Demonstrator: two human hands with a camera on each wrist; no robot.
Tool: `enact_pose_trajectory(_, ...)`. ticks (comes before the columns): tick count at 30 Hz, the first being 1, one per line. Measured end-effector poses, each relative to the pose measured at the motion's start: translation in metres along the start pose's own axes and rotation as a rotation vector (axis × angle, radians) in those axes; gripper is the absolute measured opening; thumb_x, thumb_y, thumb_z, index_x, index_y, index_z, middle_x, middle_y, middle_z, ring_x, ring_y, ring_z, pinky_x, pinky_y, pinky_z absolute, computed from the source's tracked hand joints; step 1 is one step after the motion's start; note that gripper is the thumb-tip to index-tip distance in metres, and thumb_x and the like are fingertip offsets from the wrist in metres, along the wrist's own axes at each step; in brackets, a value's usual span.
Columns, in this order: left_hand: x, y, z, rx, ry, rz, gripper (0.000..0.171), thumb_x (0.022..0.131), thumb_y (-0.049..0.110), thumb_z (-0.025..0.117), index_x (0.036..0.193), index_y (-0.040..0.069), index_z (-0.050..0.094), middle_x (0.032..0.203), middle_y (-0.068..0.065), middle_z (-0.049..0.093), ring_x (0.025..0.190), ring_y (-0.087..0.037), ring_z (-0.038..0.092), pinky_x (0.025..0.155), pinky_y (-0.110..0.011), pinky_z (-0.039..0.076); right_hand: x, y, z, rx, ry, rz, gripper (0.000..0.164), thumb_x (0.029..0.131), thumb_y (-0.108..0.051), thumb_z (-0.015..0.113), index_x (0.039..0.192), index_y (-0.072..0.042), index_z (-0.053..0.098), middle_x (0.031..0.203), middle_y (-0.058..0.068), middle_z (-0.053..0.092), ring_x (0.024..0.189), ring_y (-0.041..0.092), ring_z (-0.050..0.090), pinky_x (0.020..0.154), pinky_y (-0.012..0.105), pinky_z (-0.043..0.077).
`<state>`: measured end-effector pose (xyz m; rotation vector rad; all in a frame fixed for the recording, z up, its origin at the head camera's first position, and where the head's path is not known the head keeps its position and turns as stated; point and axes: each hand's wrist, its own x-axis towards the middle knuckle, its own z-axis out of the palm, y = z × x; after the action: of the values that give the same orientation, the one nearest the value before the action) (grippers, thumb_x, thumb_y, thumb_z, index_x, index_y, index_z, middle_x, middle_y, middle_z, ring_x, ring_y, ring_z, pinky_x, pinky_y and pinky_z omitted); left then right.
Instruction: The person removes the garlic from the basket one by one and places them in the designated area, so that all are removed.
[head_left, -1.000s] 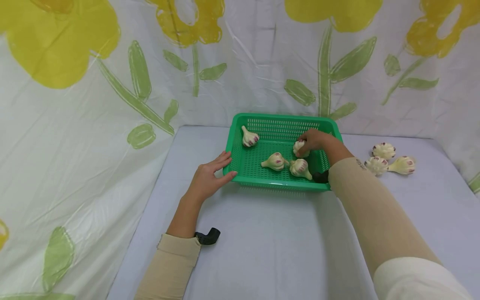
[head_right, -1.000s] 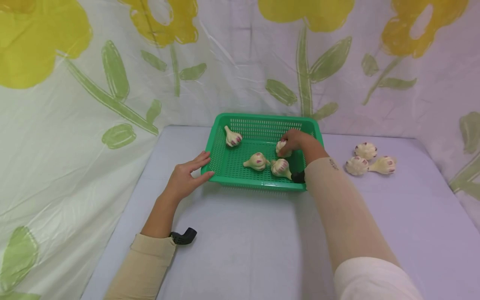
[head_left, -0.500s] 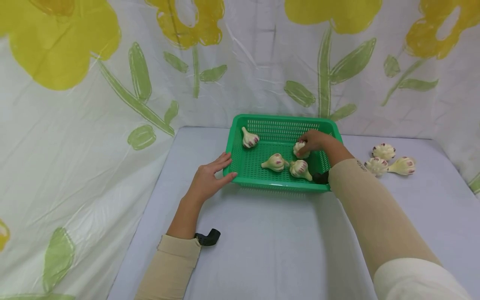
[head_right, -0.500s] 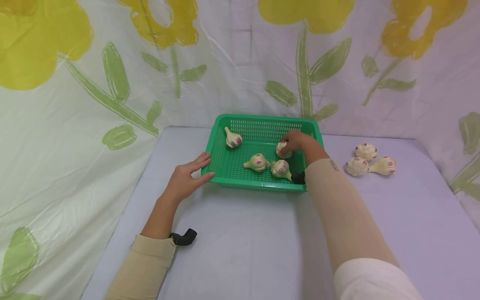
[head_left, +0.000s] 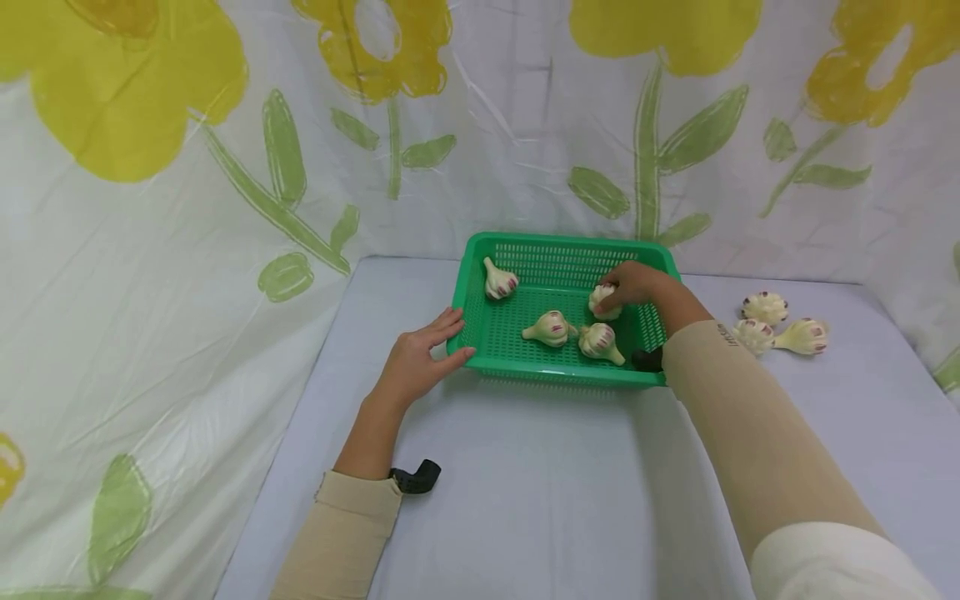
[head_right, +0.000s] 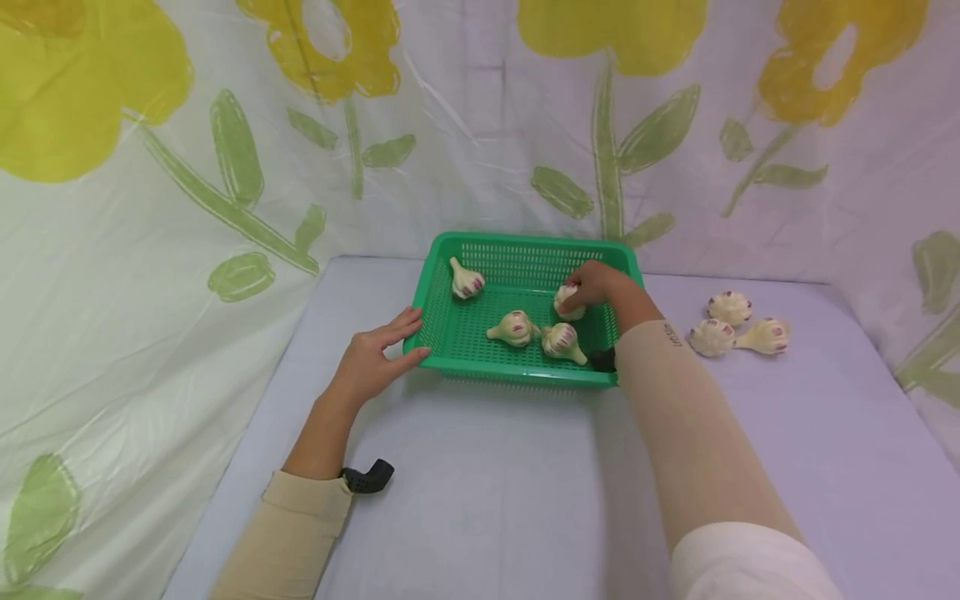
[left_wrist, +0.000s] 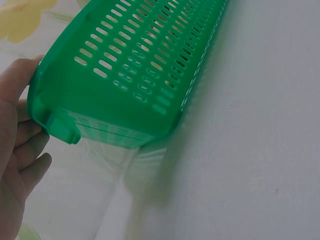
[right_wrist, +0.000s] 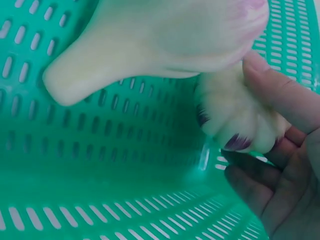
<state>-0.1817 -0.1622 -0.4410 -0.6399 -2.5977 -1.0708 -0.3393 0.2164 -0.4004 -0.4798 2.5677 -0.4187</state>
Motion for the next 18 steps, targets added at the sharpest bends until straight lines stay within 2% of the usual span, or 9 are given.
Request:
enact_pose_trajectory(7,-0.001,-0.001,0.0,-0.005,0.002,0.003,0.056,0.087,0.033,0.076,0.132,0.003,0.062,0.144,-0.003,0.054,0.136,-0.018,0.048,0.105,-0.043,0.046,-0.005,0.0,-0.008,0.047,0.077,-0.028,0.066,0.089,-0.038,0.072,0.139,0.0,0.054,0.13,0.023,0.059,0.117,0.037,0.055,0.095,0.051,0.049)
enact_pose_trajectory(12,-0.001,-0.001,0.001,-0.007,0.001,-0.001,0.056,0.087,0.033,0.076,0.132,0.002,0.062,0.144,-0.003,0.054,0.136,-0.018,0.049,0.106,-0.043,0.046,-0.011,-0.003,-0.016,0.063,0.12,-0.049,0.069,0.089,-0.042,0.071,0.142,-0.002,0.051,0.131,0.022,0.06,0.118,0.035,0.056,0.095,0.05,0.049)
enact_pose_trajectory(18,0.0,0.0,0.0,-0.007,-0.005,-0.002,0.056,0.088,0.033,0.075,0.132,0.002,0.062,0.144,-0.003,0.054,0.137,-0.018,0.048,0.106,-0.043,0.046,-0.023,-0.004,-0.024,0.222,0.158,-0.029,0.069,0.09,-0.044,0.07,0.144,-0.006,0.05,0.128,0.02,0.06,0.113,0.033,0.056,0.096,0.051,0.047)
